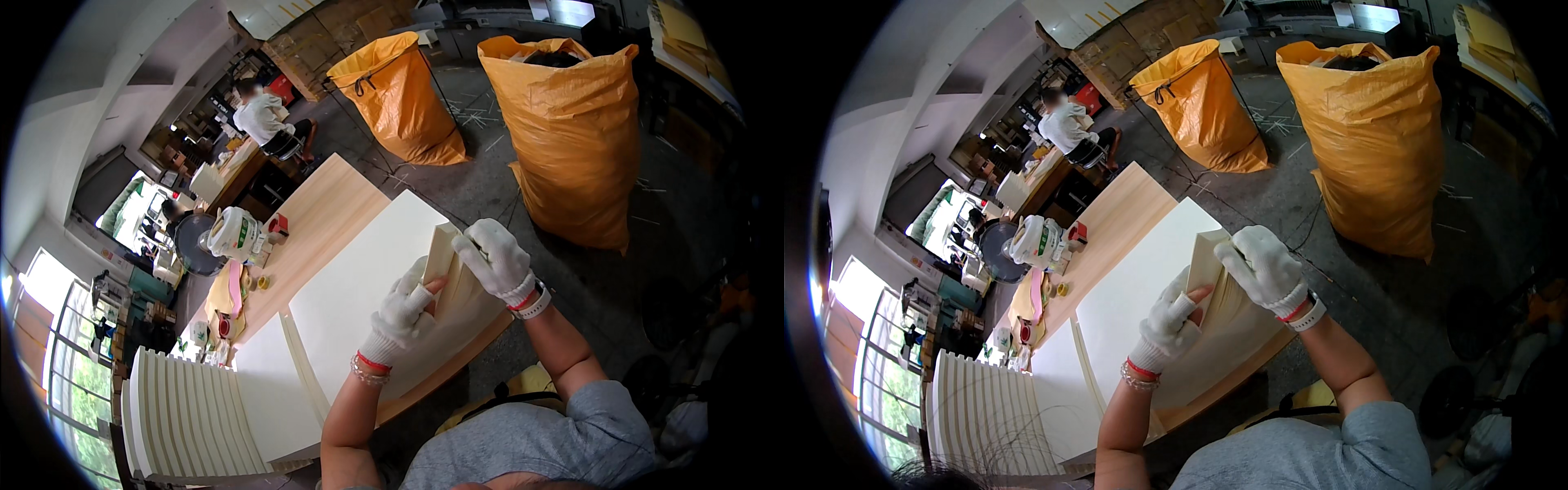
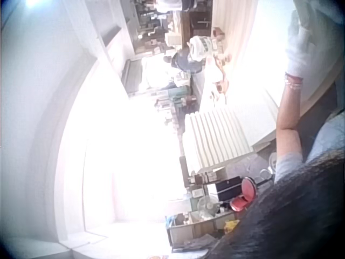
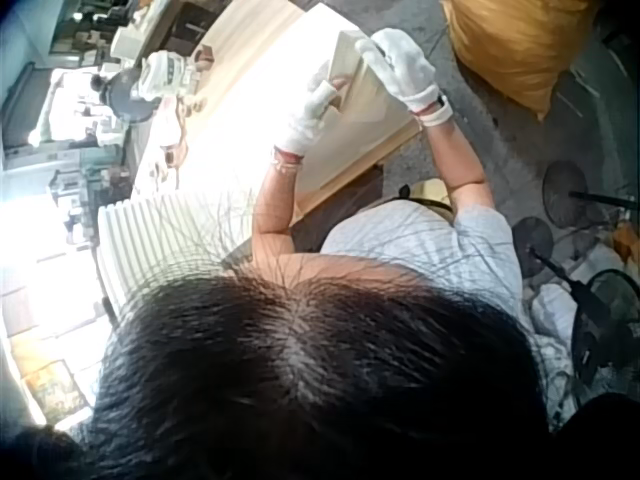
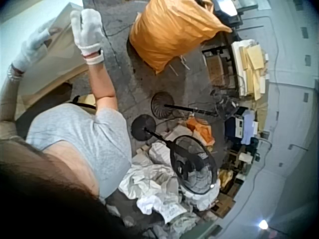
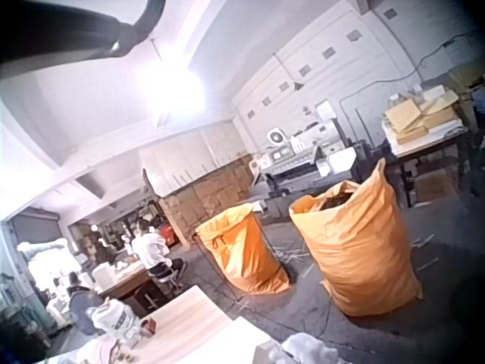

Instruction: The person repeatedly picks up a white rectangular panel from a stack on the left and places it onto a growing pile on the right. The person wears white gloves and handles the panels one by one in a repetitive loop throughout the video.

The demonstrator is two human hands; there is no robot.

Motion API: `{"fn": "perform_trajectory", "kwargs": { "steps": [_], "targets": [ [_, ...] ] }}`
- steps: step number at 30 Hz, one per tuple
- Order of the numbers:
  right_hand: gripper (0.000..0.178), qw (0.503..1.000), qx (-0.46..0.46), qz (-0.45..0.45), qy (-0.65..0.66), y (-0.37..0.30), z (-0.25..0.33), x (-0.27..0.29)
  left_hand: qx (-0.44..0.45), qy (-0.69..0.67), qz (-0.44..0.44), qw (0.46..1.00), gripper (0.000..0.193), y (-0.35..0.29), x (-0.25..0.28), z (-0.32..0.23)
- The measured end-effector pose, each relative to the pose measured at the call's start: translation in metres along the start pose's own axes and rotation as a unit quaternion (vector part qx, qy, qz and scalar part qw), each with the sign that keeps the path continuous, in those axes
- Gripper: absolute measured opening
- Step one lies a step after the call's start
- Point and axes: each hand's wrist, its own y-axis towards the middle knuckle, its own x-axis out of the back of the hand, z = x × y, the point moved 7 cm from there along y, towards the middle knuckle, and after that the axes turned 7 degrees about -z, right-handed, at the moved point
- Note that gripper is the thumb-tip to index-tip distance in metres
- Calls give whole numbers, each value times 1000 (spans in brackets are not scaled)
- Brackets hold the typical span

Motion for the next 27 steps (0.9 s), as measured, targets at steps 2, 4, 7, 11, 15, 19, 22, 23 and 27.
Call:
{"fn": "perform_trajectory", "kwargs": {
  "steps": [2,4,7,11,15,19,22,23,27],
  "targets": [
    [25,1000,-4,-4,1,0,-1,0,7,1,-1,1000,53,1,-1,-1],
    [24,1000,-7,-6,5,0,-2,-1,41,3,-28,999,52,-1,0,-4],
    [23,1000,-8,-6,7,-1,-2,-2,57,-7,-39,998,51,-3,-2,6],
    [22,1000,-8,-5,14,-1,-2,0,67,1,-33,997,51,-2,0,2],
    [23,1000,-12,0,19,-1,-2,0,20,37,-50,998,52,-1,4,-5],
    [24,1000,-7,6,17,-1,-2,2,28,-7,-10,1000,53,-2,1,1],
    [24,1000,-22,5,18,-1,-4,1,48,-29,13,998,49,1,0,0],
    [24,1000,-25,2,18,-1,-4,1,51,-27,10,998,48,2,0,-1],
    [23,999,-30,-7,21,-3,-7,0,9,33,-44,998,47,1,2,-7]
  ]
}}
